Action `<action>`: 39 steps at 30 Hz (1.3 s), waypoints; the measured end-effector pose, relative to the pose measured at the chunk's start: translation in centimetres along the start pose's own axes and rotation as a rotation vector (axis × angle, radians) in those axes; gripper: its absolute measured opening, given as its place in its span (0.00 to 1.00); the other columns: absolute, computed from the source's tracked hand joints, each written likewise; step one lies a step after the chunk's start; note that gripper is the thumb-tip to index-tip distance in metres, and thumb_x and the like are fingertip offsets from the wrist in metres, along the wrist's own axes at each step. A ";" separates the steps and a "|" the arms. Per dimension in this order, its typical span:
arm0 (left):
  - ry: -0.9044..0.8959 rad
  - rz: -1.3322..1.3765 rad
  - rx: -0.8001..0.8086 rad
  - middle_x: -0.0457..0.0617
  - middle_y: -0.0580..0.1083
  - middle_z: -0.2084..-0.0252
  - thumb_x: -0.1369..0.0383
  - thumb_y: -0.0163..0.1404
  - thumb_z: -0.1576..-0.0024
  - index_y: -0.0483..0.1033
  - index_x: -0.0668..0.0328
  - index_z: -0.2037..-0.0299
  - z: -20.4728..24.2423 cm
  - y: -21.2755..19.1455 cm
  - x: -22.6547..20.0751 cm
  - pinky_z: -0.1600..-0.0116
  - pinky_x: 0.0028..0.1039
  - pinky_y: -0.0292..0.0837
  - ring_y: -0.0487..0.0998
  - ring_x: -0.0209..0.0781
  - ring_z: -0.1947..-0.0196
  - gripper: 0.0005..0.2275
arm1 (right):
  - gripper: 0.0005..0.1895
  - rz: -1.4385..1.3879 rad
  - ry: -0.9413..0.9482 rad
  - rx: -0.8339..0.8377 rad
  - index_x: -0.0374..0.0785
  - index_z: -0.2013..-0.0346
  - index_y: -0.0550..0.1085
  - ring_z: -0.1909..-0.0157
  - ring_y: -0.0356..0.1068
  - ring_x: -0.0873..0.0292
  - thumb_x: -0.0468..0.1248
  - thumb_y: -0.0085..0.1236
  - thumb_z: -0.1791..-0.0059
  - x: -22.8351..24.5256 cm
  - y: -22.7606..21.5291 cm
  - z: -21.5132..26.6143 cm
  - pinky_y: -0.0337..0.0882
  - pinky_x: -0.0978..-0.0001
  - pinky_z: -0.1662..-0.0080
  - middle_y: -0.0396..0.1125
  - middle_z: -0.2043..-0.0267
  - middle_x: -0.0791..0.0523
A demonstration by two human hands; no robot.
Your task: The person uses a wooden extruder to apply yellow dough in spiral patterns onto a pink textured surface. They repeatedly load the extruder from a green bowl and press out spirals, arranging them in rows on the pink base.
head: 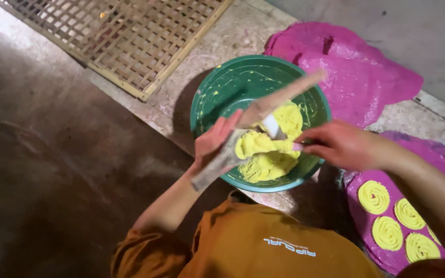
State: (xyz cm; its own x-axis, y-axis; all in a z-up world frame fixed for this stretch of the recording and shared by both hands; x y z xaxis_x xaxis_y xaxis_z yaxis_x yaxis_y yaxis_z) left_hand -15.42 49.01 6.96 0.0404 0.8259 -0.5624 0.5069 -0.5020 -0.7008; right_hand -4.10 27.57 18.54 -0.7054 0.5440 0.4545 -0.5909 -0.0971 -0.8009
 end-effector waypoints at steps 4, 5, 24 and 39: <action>0.129 0.055 0.196 0.51 0.75 0.42 0.64 0.55 0.47 0.70 0.57 0.37 1.8 3.2 -0.6 0.40 0.32 0.70 0.75 0.47 0.46 0.25 | 0.13 0.527 0.028 -0.103 0.40 0.48 0.74 0.66 0.71 0.50 0.38 0.48 0.46 4.1 3.8 -2.0 0.70 0.55 0.68 0.71 0.67 0.52; 0.166 0.069 0.211 0.52 0.75 0.42 0.66 0.54 0.47 0.71 0.57 0.38 2.0 4.0 -0.4 0.39 0.32 0.70 0.75 0.48 0.45 0.24 | 0.11 0.770 0.006 -0.167 0.34 0.48 0.71 0.70 0.71 0.52 0.35 0.42 0.39 4.9 5.6 -1.6 0.70 0.55 0.72 0.69 0.69 0.52; 0.102 -0.166 -0.230 0.59 0.60 0.26 0.58 0.61 0.49 0.75 0.54 0.42 -2.7 -0.2 1.3 0.39 0.43 0.72 0.70 0.65 0.35 0.24 | 0.29 -0.269 -0.224 -0.614 0.38 0.32 0.66 0.52 0.77 0.48 0.27 0.56 0.50 -0.6 11.3 -0.2 0.76 0.60 0.52 0.74 0.49 0.43; -0.516 -0.222 0.398 0.44 0.61 0.31 0.40 0.51 0.49 0.48 0.39 0.25 -4.2 -1.2 -0.6 0.37 0.32 0.71 0.69 0.40 0.36 0.42 | 0.22 -0.071 0.362 -0.062 0.54 0.33 0.69 0.64 0.77 0.47 0.44 0.49 0.43 -2.2 5.8 0.9 0.76 0.61 0.58 0.79 0.58 0.48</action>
State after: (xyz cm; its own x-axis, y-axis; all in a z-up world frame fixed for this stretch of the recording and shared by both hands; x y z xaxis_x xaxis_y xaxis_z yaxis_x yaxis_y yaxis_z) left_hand -12.44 50.16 10.01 -0.4933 0.7413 -0.4552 0.0974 -0.4730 -0.8757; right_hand -6.28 25.07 13.22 -0.4725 0.8083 0.3512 -0.6010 -0.0040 -0.7992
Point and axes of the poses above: each hand's wrist, its own z-axis away from the middle knuckle, its own y-axis out of the palm, x = y × z, the point moved 3 cm from there along -z, towards the middle knuckle
